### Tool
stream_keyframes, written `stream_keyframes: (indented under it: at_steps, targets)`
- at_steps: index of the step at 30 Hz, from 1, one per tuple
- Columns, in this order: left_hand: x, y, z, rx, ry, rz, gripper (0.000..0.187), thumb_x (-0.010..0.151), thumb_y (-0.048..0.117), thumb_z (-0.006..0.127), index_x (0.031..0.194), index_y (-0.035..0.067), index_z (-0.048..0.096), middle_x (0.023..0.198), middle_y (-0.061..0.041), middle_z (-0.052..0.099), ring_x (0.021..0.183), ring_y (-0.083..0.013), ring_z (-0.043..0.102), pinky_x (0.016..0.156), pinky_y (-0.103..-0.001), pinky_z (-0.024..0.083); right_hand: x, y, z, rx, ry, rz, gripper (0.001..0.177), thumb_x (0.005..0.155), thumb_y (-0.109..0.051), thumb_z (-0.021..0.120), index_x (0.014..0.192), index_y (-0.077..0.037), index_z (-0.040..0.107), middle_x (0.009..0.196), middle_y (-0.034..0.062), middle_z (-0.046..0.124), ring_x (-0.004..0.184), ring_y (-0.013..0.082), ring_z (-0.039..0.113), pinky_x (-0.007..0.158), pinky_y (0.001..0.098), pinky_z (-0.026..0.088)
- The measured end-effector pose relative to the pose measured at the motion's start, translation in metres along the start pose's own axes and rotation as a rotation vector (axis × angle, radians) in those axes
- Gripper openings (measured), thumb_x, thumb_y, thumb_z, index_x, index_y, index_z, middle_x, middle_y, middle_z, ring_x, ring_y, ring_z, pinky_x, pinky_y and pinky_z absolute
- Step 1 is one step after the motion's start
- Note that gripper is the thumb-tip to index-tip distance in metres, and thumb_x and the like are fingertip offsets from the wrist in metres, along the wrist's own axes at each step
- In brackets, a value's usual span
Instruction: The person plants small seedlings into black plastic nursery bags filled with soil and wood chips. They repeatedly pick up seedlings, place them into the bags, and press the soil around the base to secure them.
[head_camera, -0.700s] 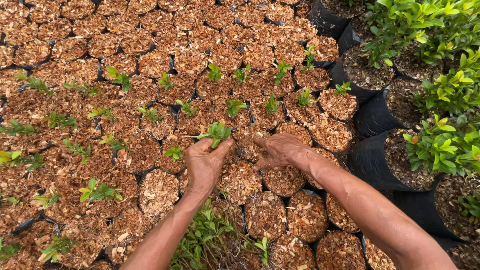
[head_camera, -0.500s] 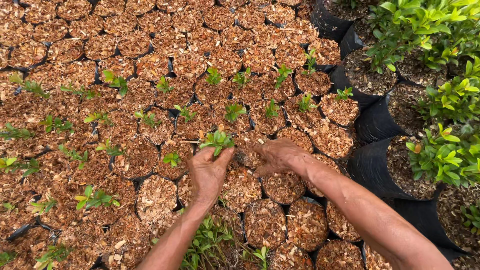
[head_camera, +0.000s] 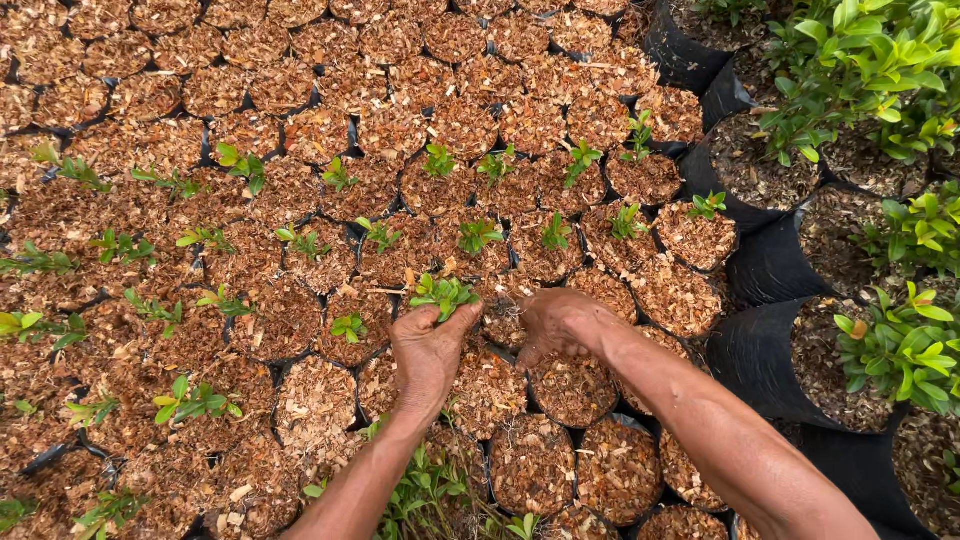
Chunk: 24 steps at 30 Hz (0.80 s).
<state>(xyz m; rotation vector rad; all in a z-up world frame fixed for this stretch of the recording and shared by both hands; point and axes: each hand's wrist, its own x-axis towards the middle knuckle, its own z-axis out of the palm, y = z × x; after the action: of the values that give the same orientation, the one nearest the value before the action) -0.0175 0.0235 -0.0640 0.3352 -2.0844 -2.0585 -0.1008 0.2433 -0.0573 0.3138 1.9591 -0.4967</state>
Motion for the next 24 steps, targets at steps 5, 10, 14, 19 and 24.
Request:
stream_keyframes:
  at_steps: [5, 10, 14, 19, 24]
  targets:
    - [-0.002, -0.007, 0.007, -0.014, -0.006, 0.018, 0.009, 0.086, 0.006, 0.086, 0.086, 0.009, 0.077, 0.082, -0.015, 0.076, 0.093, -0.0240, 0.072, 0.102, -0.050, 0.047, -0.013, -0.042, -0.002, -0.455, 0.064, -0.168, 0.090, 0.070, -0.040, 0.096, 0.145, -0.021, 0.050, 0.098, 0.0125, 0.076, 0.068, 0.0216, 0.072, 0.062, 0.0353, 0.062]
    - [0.003, -0.042, 0.000, -0.023, 0.034, 0.031, 0.010, 0.088, 0.008, 0.085, 0.095, 0.009, 0.078, 0.089, -0.015, 0.077, 0.100, -0.0250, 0.071, 0.106, -0.052, 0.043, 0.054, 0.021, 0.031, -0.677, 0.187, -0.403, 0.029, 0.096, -0.025, 0.069, 0.121, -0.015, 0.058, 0.081, -0.0029, 0.058, 0.066, 0.0143, 0.056, 0.067, 0.0303, 0.058]
    - [-0.008, -0.015, 0.011, -0.056, -0.005, 0.034, 0.011, 0.086, 0.006, 0.085, 0.094, 0.011, 0.080, 0.090, -0.012, 0.080, 0.099, -0.0228, 0.073, 0.104, -0.049, 0.047, -0.040, 0.018, 0.040, -0.677, 0.431, -0.569, 0.029, 0.095, -0.043, 0.072, 0.093, -0.017, 0.060, 0.064, -0.0055, 0.051, 0.060, 0.0161, 0.051, 0.073, 0.0311, 0.053]
    - [-0.017, 0.029, 0.017, 0.048, -0.180, 0.147, 0.009, 0.091, 0.004, 0.076, 0.096, 0.010, 0.080, 0.094, -0.016, 0.079, 0.101, -0.0301, 0.073, 0.103, -0.051, 0.050, -0.055, 0.024, 0.050, -0.701, 0.511, -0.622, 0.037, 0.097, -0.048, 0.068, 0.083, -0.016, 0.059, 0.060, -0.0059, 0.046, 0.059, 0.0149, 0.049, 0.072, 0.0289, 0.051]
    - [0.015, -0.050, 0.032, 0.443, -0.303, 0.195, 0.015, 0.092, -0.005, 0.067, 0.087, 0.006, 0.077, 0.069, -0.010, 0.072, 0.072, -0.0238, 0.067, 0.086, -0.046, 0.054, -0.102, 0.008, 0.039, -0.708, 0.492, -0.604, 0.030, 0.098, -0.045, 0.065, 0.088, -0.017, 0.060, 0.063, -0.0065, 0.047, 0.062, 0.0157, 0.051, 0.075, 0.0300, 0.051]
